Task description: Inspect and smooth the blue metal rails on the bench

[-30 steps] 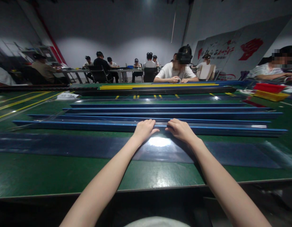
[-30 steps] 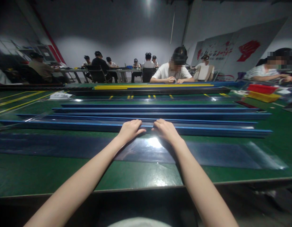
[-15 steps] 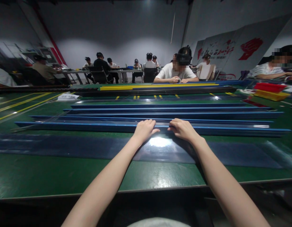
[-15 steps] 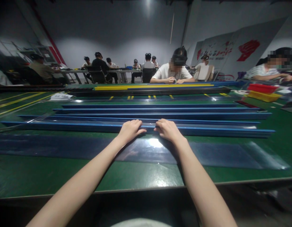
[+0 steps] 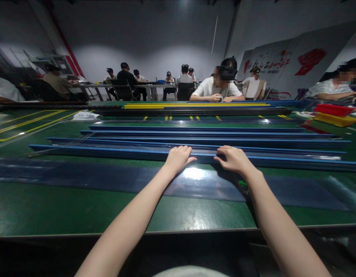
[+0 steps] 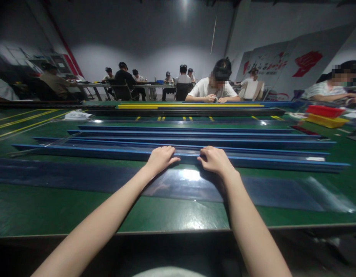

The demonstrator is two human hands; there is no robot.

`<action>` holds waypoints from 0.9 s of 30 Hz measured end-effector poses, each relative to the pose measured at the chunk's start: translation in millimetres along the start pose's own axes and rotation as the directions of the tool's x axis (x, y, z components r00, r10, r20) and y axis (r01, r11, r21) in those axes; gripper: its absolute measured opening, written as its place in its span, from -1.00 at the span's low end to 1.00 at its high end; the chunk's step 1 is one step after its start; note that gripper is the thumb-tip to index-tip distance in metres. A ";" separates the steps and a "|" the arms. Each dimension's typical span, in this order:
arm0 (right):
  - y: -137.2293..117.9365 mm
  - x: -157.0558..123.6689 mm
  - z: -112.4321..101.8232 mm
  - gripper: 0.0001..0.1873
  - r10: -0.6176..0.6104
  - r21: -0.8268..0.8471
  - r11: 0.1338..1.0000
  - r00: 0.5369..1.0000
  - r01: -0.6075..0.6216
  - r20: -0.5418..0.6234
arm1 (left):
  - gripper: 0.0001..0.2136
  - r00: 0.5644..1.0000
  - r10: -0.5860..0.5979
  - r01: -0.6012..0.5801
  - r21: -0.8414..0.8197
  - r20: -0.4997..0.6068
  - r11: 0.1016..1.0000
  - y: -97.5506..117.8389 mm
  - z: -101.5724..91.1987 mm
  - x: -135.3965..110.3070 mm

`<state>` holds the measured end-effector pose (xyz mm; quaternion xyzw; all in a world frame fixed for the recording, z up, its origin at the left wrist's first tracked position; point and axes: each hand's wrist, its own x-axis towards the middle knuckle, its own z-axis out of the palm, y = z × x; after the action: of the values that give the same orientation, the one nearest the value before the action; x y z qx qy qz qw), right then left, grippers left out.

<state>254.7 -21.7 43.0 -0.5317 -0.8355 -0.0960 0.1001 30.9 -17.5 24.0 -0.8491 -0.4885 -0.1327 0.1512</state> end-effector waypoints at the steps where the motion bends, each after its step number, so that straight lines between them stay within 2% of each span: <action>1: -1.0 0.2 0.0 -0.72 -0.004 0.004 1.000 1.000 0.004 -0.002 | -0.69 1.000 -0.001 0.001 0.000 0.000 1.000 0.1 0.1 0.0; 8: -11.8 3.6 4.0 -0.65 -0.037 0.003 0.999 0.999 0.037 -0.027 | -0.68 1.000 0.003 -0.003 -0.008 0.000 1.000 0.1 1.6 0.0; 14: -18.0 5.0 5.1 -0.71 -0.059 0.061 0.996 0.994 0.065 -0.094 | -0.69 1.000 0.003 -0.003 -0.017 0.005 1.000 0.6 1.1 0.0; 27: -15.5 7.5 10.1 -0.79 -0.074 0.057 0.995 0.990 0.081 -0.117 | -0.69 1.000 0.002 -0.002 -0.026 0.003 1.000 0.4 1.8 -0.3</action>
<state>236.8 -19.0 34.5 -0.4891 -0.8510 -0.1045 0.1605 31.3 -17.2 22.1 -0.8517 -0.4861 -0.1374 0.1394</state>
